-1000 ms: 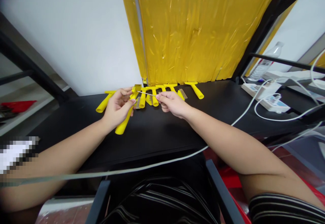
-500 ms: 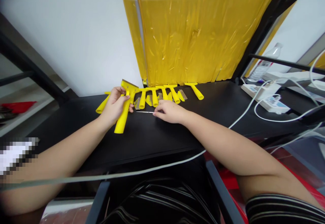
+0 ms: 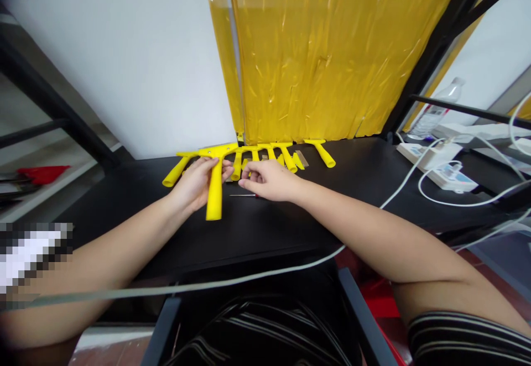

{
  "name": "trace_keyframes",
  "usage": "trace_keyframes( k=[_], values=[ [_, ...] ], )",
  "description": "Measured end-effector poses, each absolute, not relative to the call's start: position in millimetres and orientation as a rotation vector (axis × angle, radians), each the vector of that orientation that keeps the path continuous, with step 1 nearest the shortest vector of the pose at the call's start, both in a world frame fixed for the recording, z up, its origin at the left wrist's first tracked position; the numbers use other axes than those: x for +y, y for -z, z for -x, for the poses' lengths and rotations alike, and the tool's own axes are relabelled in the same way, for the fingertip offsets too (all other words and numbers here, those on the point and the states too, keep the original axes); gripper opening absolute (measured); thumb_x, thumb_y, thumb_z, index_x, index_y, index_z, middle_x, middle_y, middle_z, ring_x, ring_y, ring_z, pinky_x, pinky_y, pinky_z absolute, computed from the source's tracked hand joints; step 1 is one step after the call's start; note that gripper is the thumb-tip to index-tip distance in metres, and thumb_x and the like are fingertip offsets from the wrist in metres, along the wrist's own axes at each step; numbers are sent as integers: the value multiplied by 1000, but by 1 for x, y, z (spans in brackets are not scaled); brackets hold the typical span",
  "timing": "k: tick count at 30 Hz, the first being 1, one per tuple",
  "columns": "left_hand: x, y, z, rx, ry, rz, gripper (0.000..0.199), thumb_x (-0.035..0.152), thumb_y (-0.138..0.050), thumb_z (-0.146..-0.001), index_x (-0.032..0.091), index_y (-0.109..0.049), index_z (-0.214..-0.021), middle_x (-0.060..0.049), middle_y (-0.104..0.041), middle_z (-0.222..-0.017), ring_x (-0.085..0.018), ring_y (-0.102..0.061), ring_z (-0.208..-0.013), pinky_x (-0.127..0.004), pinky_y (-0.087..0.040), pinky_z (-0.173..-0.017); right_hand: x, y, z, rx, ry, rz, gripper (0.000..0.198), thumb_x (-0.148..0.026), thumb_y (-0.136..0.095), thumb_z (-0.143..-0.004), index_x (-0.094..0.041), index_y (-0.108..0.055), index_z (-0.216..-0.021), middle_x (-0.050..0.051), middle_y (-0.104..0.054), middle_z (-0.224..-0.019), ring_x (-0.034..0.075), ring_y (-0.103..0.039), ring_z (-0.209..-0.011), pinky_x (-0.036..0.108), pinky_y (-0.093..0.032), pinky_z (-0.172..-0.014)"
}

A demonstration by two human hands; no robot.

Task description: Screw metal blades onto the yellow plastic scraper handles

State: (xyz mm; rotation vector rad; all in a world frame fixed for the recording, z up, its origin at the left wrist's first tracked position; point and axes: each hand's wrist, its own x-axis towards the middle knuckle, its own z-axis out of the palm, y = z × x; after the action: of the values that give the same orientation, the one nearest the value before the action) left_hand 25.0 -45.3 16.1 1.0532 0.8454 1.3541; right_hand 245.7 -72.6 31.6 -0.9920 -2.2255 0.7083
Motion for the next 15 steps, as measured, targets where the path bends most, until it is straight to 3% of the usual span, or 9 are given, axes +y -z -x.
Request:
trace_keyframes(
  k=[5, 9, 12, 15],
  values=[
    [-56, -21, -30, 795, -1201, -945, 12, 20, -64, -99, 14, -65, -109, -14, -76, -98, -25, -78, -92, -44, -70, -85, -92, -47, -221, -2295, -717, 1100, 35, -47, -75, -92, -20, -64, -111, 5, -74, -90, 19, -66, -72, 32, -47, -66],
    [-63, -23, -34, 705, -1212, -926, 6, 18, -65, -101, 15, -65, -105, -12, -76, -103, -23, -78, -97, -42, -68, -92, -101, -46, -208, -2289, -506, 1242, 55, -53, -79, -87, -18, -59, -123, 8, -74, -91, 23, -66, -73, 34, -44, -63],
    [-68, -24, -36, 644, -1261, -918, 7, 14, -67, -99, 16, -64, -105, -10, -77, -111, -22, -76, -111, -41, -64, -103, -104, -43, -208, -2258, -446, 1282, 35, -42, -76, -87, -19, -63, -111, 5, -73, -84, 21, -65, -70, 32, -42, -62],
    [-70, -22, -37, 603, -1247, -958, 25, 11, -77, -92, 18, -61, -110, -7, -77, -118, -21, -74, -119, -43, -57, -115, -105, -45, -217, -2226, -441, 1324, 15, -33, -71, -85, -20, -65, -89, 2, -71, -77, 18, -63, -67, 30, -42, -61]
  ],
)
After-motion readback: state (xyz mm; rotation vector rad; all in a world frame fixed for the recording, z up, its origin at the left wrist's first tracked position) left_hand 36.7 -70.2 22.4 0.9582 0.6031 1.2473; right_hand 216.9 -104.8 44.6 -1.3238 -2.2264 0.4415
